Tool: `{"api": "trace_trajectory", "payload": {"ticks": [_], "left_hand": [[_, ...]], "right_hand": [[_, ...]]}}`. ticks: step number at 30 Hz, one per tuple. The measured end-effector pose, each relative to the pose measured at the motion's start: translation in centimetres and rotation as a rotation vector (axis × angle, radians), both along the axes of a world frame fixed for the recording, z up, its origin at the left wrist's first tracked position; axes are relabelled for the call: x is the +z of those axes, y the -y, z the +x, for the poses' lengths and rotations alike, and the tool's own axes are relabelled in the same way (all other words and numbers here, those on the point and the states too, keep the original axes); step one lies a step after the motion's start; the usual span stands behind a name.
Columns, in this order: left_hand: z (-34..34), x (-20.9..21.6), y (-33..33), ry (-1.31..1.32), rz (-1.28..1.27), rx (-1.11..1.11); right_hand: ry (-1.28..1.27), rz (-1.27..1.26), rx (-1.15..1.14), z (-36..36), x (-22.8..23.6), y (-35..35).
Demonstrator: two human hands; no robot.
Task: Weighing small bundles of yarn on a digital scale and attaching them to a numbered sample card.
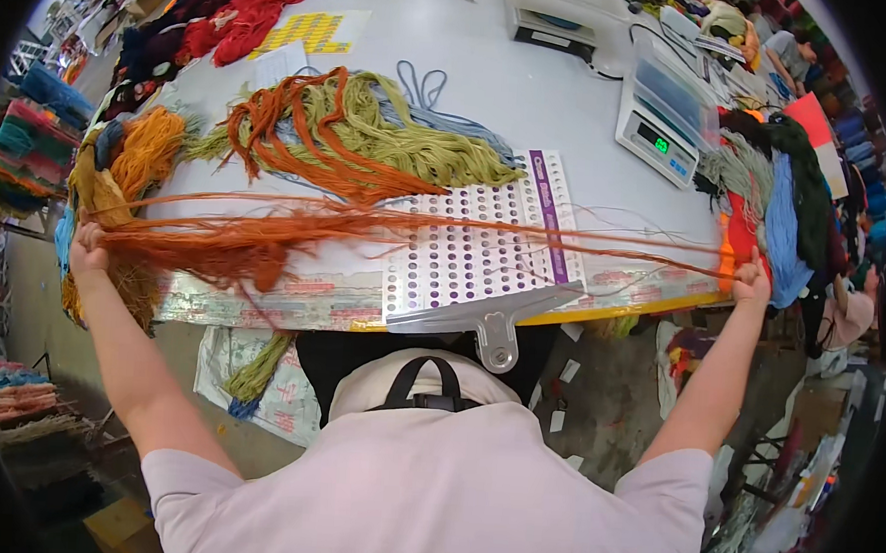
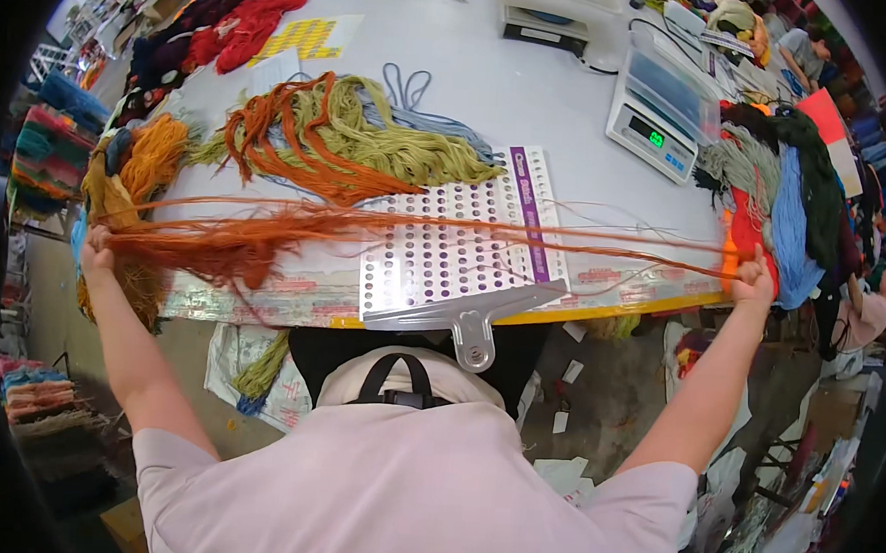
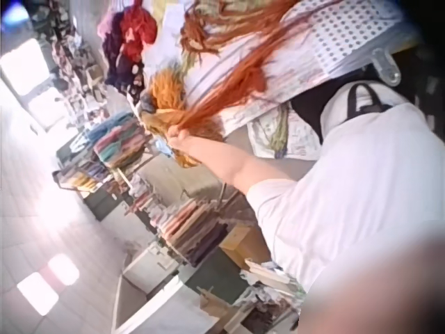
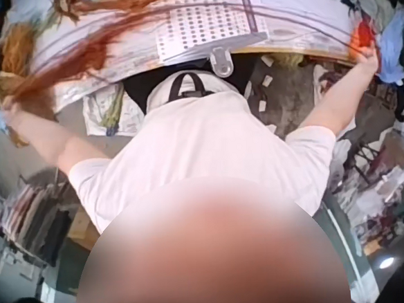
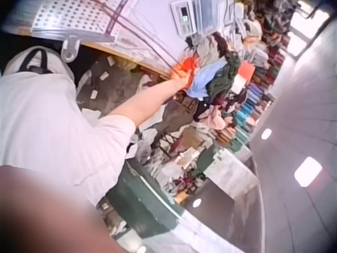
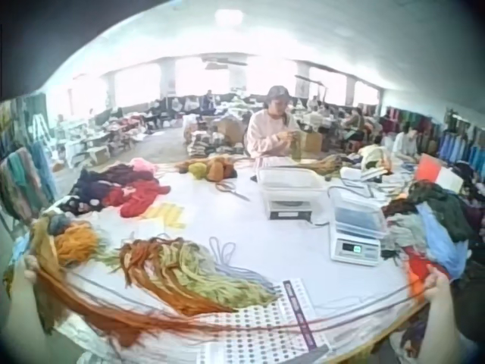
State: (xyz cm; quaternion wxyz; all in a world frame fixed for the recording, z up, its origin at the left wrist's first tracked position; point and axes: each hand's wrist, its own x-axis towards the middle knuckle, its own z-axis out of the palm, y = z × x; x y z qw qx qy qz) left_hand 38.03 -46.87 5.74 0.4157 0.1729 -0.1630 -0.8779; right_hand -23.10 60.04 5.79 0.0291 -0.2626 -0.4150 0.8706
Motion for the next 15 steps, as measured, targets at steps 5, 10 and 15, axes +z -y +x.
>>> {"api": "trace_trajectory", "payload": {"ticks": [5,10,15], "left_hand": [[3.5,9.0,8.9,-0.027,-0.215,0.164],[-16.9,2.2,-17.2,-0.016,-0.376,-0.243],[-24.0,-1.4,-37.6,0.245,-0.204,-0.247]], "right_hand": [[-0.156,0.17,0.048,-3.0,3.6,-7.2],[-0.193,0.835,0.509,7.0,17.4,9.3],[-0.622,1.136,0.535,4.5,24.7,16.0]]}}
